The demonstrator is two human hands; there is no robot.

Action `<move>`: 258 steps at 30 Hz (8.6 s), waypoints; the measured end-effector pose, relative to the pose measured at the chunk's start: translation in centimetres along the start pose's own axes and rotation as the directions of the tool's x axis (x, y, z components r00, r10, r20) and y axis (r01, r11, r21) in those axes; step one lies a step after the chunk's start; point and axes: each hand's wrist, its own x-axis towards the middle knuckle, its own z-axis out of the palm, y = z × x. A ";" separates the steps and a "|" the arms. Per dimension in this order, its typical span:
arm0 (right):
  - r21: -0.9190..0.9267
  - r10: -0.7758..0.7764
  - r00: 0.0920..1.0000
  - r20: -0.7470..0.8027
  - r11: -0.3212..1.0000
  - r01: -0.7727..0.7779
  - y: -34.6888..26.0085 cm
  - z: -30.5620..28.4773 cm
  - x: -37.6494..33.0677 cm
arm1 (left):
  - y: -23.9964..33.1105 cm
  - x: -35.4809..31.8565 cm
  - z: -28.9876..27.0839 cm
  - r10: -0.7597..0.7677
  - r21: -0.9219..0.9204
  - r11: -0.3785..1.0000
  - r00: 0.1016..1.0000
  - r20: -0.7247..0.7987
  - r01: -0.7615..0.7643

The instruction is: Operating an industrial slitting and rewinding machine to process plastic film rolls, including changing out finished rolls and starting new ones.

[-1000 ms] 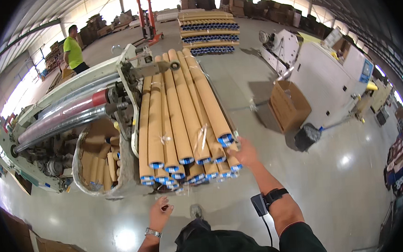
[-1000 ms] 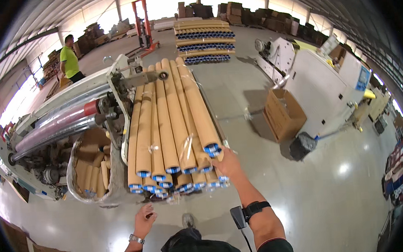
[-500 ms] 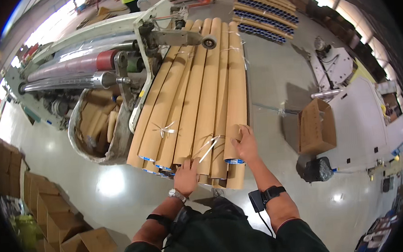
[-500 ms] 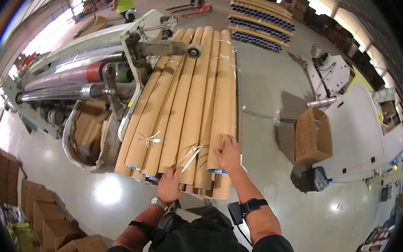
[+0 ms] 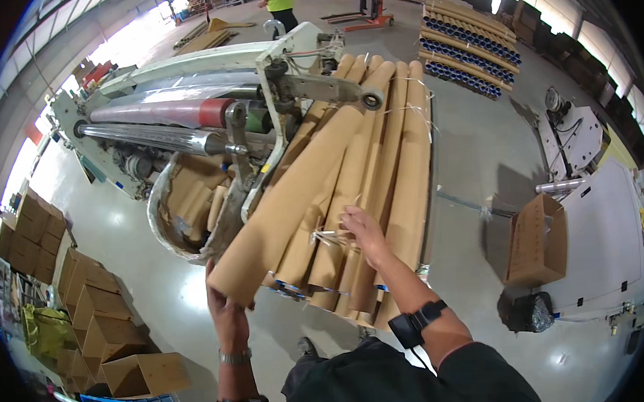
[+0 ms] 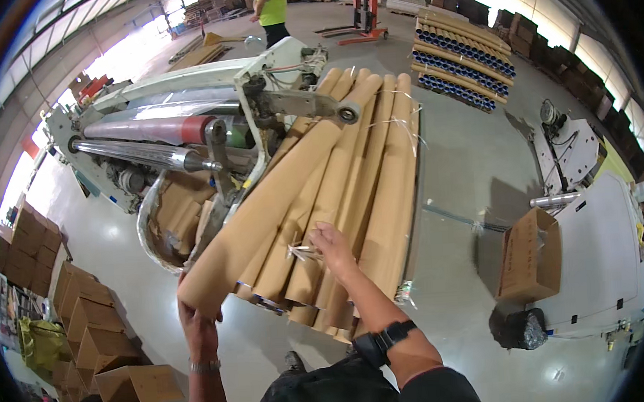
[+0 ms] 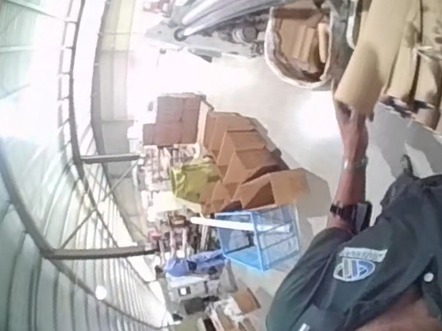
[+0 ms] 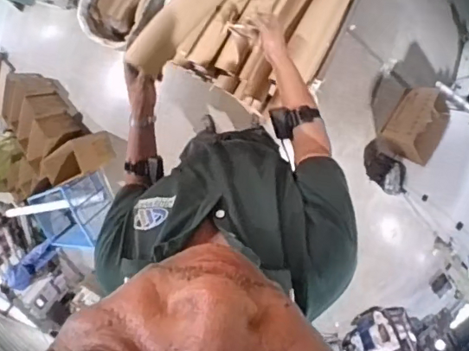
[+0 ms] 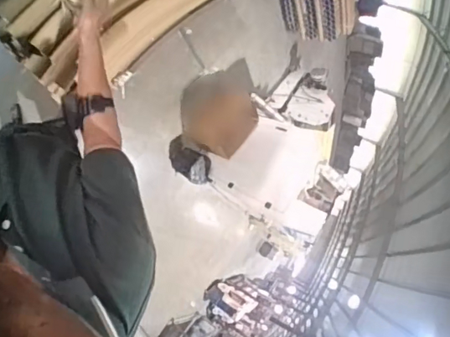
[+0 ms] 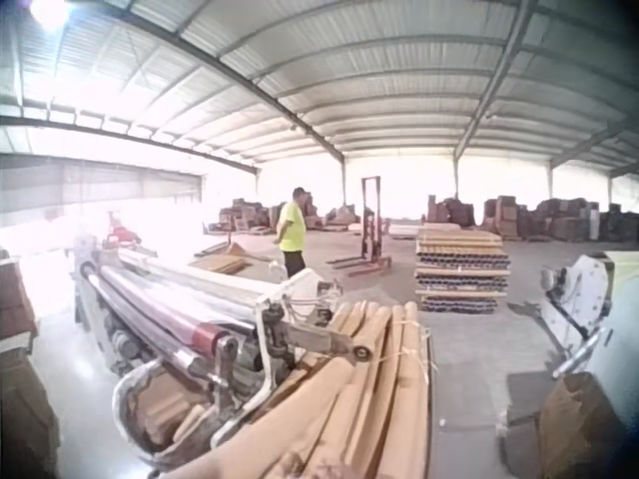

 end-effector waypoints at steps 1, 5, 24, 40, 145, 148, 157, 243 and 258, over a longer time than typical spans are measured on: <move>0.155 0.066 0.994 0.085 0.985 -0.078 -0.8 2.1 0.8 | 0.5 -0.4 -1.6 0.007 0.006 1.000 1.000 0.000 -0.007; -0.054 0.053 0.994 0.094 0.997 -0.048 1.7 8.8 4.3 | 0.9 -2.4 -11.2 0.200 -0.190 0.962 0.980 0.016 -0.193; 0.658 -0.064 0.917 -0.393 0.677 0.329 4.2 14.1 8.3 | -0.3 6.0 -49.2 0.058 -0.348 0.885 0.816 -0.576 -0.309; -0.910 -0.844 0.346 -0.409 0.406 -0.084 -3.5 -33.1 -23.8 | -6.4 22.5 9.0 -0.348 -0.490 0.598 0.756 0.555 0.635; -0.908 -0.258 0.902 0.346 -0.333 0.253 -9.2 57.6 36.1 | 16.8 94.5 -50.4 0.189 0.601 -0.354 0.574 0.796 -0.717; -0.911 -0.303 0.887 0.347 -0.334 0.242 -8.9 62.7 38.4 | 18.9 98.7 -54.4 0.180 0.601 -0.306 0.575 0.798 -0.738; -0.942 -0.360 0.909 0.209 -0.324 0.089 -6.4 77.2 42.2 | 19.7 97.1 -55.0 0.292 0.614 -0.102 0.567 0.770 -0.783; -0.962 -0.380 0.903 -0.201 -0.097 -0.256 1.9 150.3 93.1 | 51.1 172.0 -138.5 0.800 0.426 0.553 0.599 -0.031 -0.716; -0.963 -0.347 0.912 -0.220 -0.069 -0.259 1.4 150.7 92.3 | 51.6 173.3 -138.8 0.760 0.331 0.628 0.647 -0.065 -0.704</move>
